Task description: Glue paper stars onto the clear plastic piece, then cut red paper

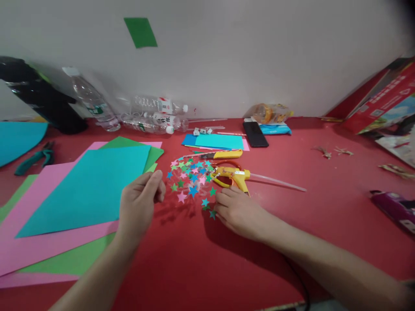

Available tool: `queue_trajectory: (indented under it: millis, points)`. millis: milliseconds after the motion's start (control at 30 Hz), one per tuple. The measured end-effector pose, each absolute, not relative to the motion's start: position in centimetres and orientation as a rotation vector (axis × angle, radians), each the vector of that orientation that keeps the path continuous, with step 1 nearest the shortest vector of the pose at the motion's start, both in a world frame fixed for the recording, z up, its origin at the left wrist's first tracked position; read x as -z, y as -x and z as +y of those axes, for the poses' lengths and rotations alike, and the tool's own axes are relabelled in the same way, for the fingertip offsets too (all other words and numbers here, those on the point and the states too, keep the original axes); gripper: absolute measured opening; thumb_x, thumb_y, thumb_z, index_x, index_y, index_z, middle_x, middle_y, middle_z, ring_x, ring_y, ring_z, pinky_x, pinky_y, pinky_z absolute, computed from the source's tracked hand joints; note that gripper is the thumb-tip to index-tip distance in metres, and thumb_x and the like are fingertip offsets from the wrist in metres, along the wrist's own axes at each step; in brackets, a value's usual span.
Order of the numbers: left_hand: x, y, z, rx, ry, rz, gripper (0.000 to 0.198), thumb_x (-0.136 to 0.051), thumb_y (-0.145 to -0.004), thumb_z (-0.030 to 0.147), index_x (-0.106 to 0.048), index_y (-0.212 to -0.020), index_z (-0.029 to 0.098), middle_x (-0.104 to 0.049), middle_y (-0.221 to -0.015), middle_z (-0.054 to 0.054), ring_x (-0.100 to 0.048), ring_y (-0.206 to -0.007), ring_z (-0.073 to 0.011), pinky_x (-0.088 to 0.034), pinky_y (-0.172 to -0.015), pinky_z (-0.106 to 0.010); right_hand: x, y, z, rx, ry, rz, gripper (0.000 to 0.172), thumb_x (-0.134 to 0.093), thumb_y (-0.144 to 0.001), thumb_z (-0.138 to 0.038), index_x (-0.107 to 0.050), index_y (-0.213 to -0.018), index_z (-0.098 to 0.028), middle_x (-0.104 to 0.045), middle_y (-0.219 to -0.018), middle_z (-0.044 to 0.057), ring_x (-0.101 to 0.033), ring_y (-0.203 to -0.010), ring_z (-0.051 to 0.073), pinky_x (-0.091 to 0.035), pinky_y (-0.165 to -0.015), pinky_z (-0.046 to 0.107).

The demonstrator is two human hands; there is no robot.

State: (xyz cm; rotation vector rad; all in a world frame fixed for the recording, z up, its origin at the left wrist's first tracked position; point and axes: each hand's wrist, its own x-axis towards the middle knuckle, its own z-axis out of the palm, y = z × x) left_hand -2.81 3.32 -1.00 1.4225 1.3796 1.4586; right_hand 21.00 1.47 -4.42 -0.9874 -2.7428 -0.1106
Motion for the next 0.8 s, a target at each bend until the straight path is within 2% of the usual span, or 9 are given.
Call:
queue_trajectory:
  millis: [167, 267, 367, 467, 800]
  points:
    - [0.2, 2.7, 3.7, -1.647, -1.28, 1.364, 0.011, -0.054, -0.082, 0.012, -0.052, -0.075, 0.021, -0.045, -0.044, 0.009, -0.036, -0.043, -0.0078, -0.026, -0.042, -0.021, 2.5, -23.3, 2.7, 0.094, 1.095, -2.652, 0.019, -0.051, -0.094, -0.019, -0.067, -0.084, -0.016, -0.06, -0.088, 0.008, -0.051, -0.087, 0.021, -0.037, -0.08, 0.037]
    - [0.0, 2.5, 3.1, -1.675, -1.363, 1.362, 0.017, -0.057, -0.077, 0.006, -0.054, -0.085, 0.021, -0.047, -0.043, 0.01, -0.04, -0.04, -0.0078, -0.026, -0.04, -0.021, 1.5, -24.3, 3.2, 0.105, 1.184, -2.591, 0.014, -0.055, -0.091, -0.017, -0.068, -0.088, -0.015, -0.061, -0.092, 0.009, -0.052, -0.09, 0.022, -0.037, -0.079, 0.036]
    - [-0.1, 2.1, 2.0, -1.597, -1.547, 1.379, 0.014, -0.059, -0.08, 0.01, -0.057, -0.09, 0.019, -0.051, -0.045, 0.009, -0.045, -0.042, -0.0074, -0.03, -0.042, -0.02, 1.6, -24.3, 3.1, 0.102, 1.181, -2.69, 0.01, -0.06, -0.087, -0.018, -0.069, -0.084, -0.014, -0.06, -0.093, 0.009, -0.051, -0.094, 0.024, -0.036, -0.081, 0.037]
    - [0.0, 1.6, 1.2, -1.571, -1.606, 1.394, 0.011, -0.06, -0.082, 0.015, -0.059, -0.092, 0.019, -0.052, -0.047, 0.009, -0.047, -0.044, -0.0074, -0.033, -0.045, -0.02, 2.3, -23.7, 2.8, 0.114, 1.161, -2.758, 0.014, -0.058, -0.089, -0.019, -0.069, -0.081, -0.014, -0.058, -0.09, 0.008, -0.049, -0.096, 0.026, -0.035, -0.085, 0.039]
    - [0.4, 0.8, 0.1, -1.512, -1.601, 1.384, 0.006, -0.061, -0.085, 0.019, -0.062, -0.091, 0.02, -0.051, -0.049, 0.008, -0.046, -0.045, -0.007, -0.033, -0.044, -0.021, 3.3, -23.0, 2.7, 0.153, 1.103, -2.788, 0.028, -0.048, -0.095, -0.017, -0.065, -0.073, -0.015, -0.057, -0.082, 0.005, -0.045, -0.082, 0.021, -0.033, -0.081, 0.038]
